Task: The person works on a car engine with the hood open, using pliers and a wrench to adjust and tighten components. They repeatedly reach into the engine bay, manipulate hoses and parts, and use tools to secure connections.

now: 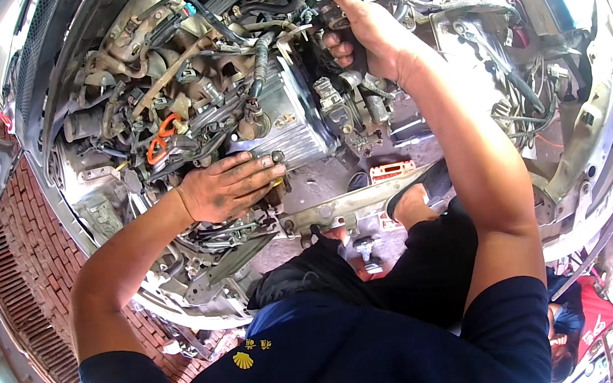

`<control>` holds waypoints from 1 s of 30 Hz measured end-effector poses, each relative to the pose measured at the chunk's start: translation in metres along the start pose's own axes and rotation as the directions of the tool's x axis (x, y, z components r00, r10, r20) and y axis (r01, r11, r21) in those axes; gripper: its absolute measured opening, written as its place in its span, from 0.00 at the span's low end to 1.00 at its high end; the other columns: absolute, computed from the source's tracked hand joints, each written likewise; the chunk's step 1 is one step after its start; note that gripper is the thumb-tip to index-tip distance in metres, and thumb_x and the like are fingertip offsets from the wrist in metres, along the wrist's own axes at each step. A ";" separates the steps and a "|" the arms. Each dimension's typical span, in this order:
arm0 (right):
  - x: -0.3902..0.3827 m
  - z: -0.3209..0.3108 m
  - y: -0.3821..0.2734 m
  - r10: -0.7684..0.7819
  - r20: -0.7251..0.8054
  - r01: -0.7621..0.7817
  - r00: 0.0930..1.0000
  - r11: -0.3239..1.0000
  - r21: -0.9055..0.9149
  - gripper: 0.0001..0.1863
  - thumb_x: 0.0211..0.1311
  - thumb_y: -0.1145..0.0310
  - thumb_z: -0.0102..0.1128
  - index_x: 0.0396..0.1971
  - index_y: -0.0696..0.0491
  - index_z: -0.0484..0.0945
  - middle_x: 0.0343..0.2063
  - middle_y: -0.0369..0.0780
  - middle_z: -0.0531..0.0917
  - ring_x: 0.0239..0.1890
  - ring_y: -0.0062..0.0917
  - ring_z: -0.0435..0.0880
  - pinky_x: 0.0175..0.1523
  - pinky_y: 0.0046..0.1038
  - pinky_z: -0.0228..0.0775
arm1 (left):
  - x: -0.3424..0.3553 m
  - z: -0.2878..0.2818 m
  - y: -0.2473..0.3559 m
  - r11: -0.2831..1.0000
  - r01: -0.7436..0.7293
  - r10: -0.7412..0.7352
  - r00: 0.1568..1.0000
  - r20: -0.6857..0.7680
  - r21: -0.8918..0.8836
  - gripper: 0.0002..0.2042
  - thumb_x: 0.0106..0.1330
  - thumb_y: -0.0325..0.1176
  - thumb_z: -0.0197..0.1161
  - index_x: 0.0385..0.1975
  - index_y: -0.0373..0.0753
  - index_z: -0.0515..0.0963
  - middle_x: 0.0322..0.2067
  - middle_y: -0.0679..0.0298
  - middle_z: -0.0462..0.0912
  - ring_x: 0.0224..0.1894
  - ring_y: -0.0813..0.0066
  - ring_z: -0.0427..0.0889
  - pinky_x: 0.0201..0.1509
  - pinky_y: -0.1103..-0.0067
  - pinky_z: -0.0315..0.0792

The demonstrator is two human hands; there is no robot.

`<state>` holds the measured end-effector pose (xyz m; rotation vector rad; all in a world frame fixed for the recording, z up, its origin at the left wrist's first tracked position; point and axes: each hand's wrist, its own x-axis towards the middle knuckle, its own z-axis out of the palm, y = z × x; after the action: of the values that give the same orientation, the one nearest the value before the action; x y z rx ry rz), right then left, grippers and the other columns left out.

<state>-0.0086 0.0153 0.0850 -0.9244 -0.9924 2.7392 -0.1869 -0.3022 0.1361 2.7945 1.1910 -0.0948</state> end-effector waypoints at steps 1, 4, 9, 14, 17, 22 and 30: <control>0.000 -0.001 0.001 -0.006 0.027 0.007 1.000 0.999 -0.035 0.24 0.76 0.40 0.50 0.36 0.48 0.74 0.21 0.31 0.73 0.19 0.14 0.65 0.25 0.20 0.59 | 0.000 0.001 0.000 1.000 0.006 -0.006 1.000 -0.001 -0.006 0.33 0.52 0.47 0.63 0.60 0.40 0.80 0.73 0.62 0.68 0.75 0.64 0.67 0.81 0.65 0.53; 0.008 -0.018 -0.002 0.016 0.133 -0.016 0.991 1.000 0.002 0.27 0.77 0.41 0.52 0.37 0.53 0.78 0.21 0.37 0.80 0.18 0.20 0.75 0.25 0.22 0.69 | 0.002 0.000 -0.001 1.000 -0.003 0.003 1.000 0.013 0.002 0.34 0.50 0.47 0.64 0.60 0.39 0.80 0.73 0.62 0.68 0.75 0.64 0.67 0.82 0.65 0.53; 0.019 0.004 0.011 -0.095 -0.200 0.089 0.975 0.995 -0.040 0.21 0.77 0.43 0.52 0.42 0.48 0.76 0.20 0.35 0.77 0.18 0.16 0.69 0.23 0.22 0.63 | -0.003 0.001 0.001 0.999 -0.009 0.009 1.000 -0.011 0.033 0.35 0.49 0.48 0.65 0.59 0.39 0.80 0.73 0.61 0.68 0.75 0.63 0.67 0.81 0.64 0.53; 0.049 -0.030 0.009 -0.398 -0.318 0.274 0.861 0.888 -0.370 0.27 0.69 0.38 0.61 0.38 0.51 0.78 0.23 0.34 0.76 0.23 0.16 0.74 0.26 0.23 0.66 | -0.001 0.001 0.000 1.000 0.001 0.000 0.999 0.054 -0.005 0.35 0.48 0.48 0.66 0.60 0.39 0.79 0.74 0.61 0.68 0.76 0.63 0.66 0.81 0.64 0.52; 0.066 -0.032 0.014 -0.475 -0.355 0.299 0.805 0.842 -0.449 0.28 0.73 0.44 0.59 0.55 0.54 0.79 0.47 0.37 0.82 0.47 0.21 0.77 0.54 0.28 0.65 | 0.000 0.000 0.002 1.000 0.017 -0.017 0.998 0.064 -0.001 0.35 0.49 0.48 0.65 0.60 0.40 0.79 0.73 0.63 0.68 0.76 0.65 0.66 0.81 0.65 0.52; 0.071 -0.046 0.012 -0.401 -0.200 0.375 0.894 0.914 -0.157 0.17 0.74 0.47 0.59 0.45 0.45 0.80 0.30 0.33 0.84 0.26 0.15 0.79 0.31 0.20 0.69 | -0.004 0.006 0.005 0.999 0.035 -0.035 0.998 0.044 0.015 0.34 0.50 0.48 0.64 0.60 0.41 0.80 0.73 0.66 0.69 0.75 0.67 0.66 0.82 0.65 0.51; 0.071 -0.017 0.007 -0.416 -0.164 0.434 0.895 0.896 0.092 0.18 0.71 0.46 0.62 0.47 0.44 0.80 0.33 0.34 0.86 0.22 0.19 0.80 0.22 0.20 0.69 | 0.001 0.002 0.006 0.998 0.064 -0.065 0.997 -0.037 -0.020 0.16 0.64 0.40 0.61 0.49 0.44 0.83 0.70 0.65 0.74 0.72 0.68 0.71 0.79 0.67 0.57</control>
<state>-0.0557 0.0385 0.0339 -0.7577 -0.8623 2.3065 -0.1821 -0.3059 0.1341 2.7538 1.2844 -0.0367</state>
